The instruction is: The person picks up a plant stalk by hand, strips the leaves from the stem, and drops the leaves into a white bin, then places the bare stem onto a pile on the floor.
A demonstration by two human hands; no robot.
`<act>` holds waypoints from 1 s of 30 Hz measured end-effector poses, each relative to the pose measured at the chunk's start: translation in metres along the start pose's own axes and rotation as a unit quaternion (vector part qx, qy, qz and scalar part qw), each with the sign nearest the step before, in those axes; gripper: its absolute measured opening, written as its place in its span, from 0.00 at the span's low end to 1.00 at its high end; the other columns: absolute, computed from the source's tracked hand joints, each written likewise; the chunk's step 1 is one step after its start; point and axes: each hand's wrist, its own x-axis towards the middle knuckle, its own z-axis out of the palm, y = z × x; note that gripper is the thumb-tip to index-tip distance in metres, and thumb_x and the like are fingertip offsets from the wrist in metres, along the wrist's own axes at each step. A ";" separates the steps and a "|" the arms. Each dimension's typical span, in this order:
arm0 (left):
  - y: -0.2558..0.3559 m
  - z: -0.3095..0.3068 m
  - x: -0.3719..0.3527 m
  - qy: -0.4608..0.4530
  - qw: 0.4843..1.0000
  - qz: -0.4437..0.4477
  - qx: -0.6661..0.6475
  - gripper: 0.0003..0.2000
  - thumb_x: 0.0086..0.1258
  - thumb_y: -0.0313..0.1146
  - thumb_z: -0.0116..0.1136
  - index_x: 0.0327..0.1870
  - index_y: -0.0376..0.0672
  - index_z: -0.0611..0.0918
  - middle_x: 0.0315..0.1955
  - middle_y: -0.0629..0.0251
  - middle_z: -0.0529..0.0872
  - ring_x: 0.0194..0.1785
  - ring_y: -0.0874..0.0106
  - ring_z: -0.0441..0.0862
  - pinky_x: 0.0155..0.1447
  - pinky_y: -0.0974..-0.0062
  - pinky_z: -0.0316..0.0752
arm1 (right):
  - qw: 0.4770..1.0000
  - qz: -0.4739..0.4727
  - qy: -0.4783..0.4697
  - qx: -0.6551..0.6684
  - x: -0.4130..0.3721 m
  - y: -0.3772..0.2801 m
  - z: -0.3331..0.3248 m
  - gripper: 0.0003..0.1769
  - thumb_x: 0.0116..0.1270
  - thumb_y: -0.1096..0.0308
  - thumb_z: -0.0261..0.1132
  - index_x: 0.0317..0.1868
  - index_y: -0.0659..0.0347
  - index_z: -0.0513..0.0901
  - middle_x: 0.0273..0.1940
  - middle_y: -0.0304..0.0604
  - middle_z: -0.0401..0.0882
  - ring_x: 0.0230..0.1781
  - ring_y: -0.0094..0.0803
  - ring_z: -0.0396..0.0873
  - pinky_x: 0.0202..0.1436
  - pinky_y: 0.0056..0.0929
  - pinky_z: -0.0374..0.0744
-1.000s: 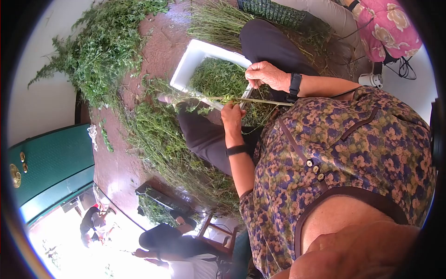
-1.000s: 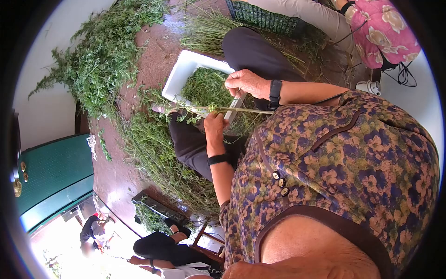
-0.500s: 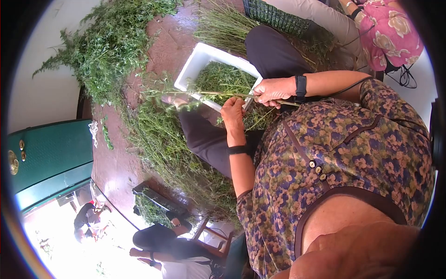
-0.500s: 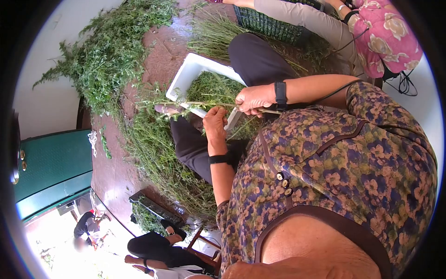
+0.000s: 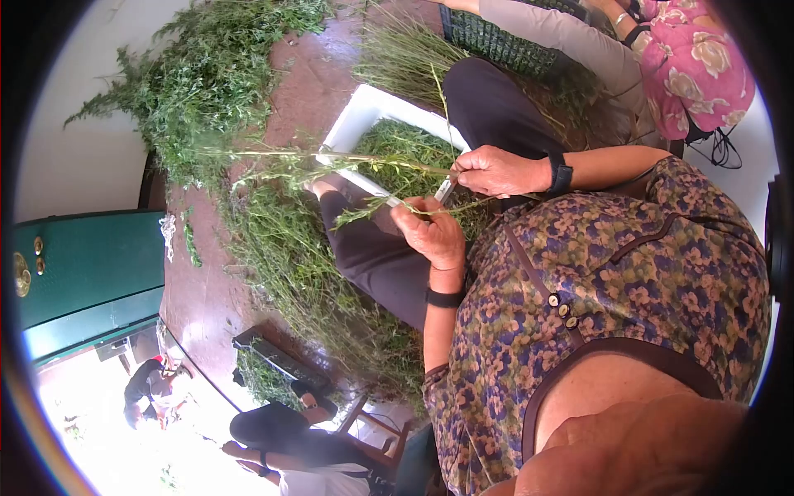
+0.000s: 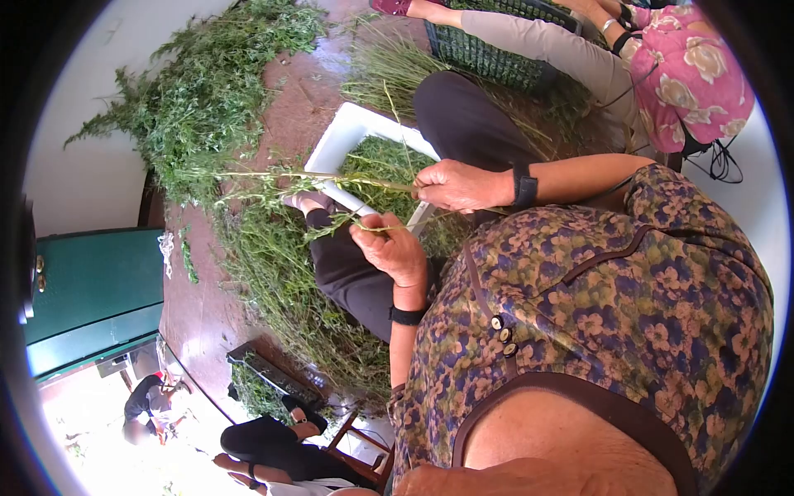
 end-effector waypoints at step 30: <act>0.009 0.022 0.038 -0.008 0.830 -0.361 -0.426 0.04 0.64 0.22 0.52 0.28 0.41 0.74 0.16 0.73 0.71 0.17 0.84 0.62 0.20 0.86 0.58 | 0.948 -0.235 0.105 -0.189 -0.006 -0.019 -0.005 0.09 0.68 0.68 0.59 0.38 0.66 0.79 0.18 0.46 0.69 0.17 0.28 0.66 0.23 0.28 0.66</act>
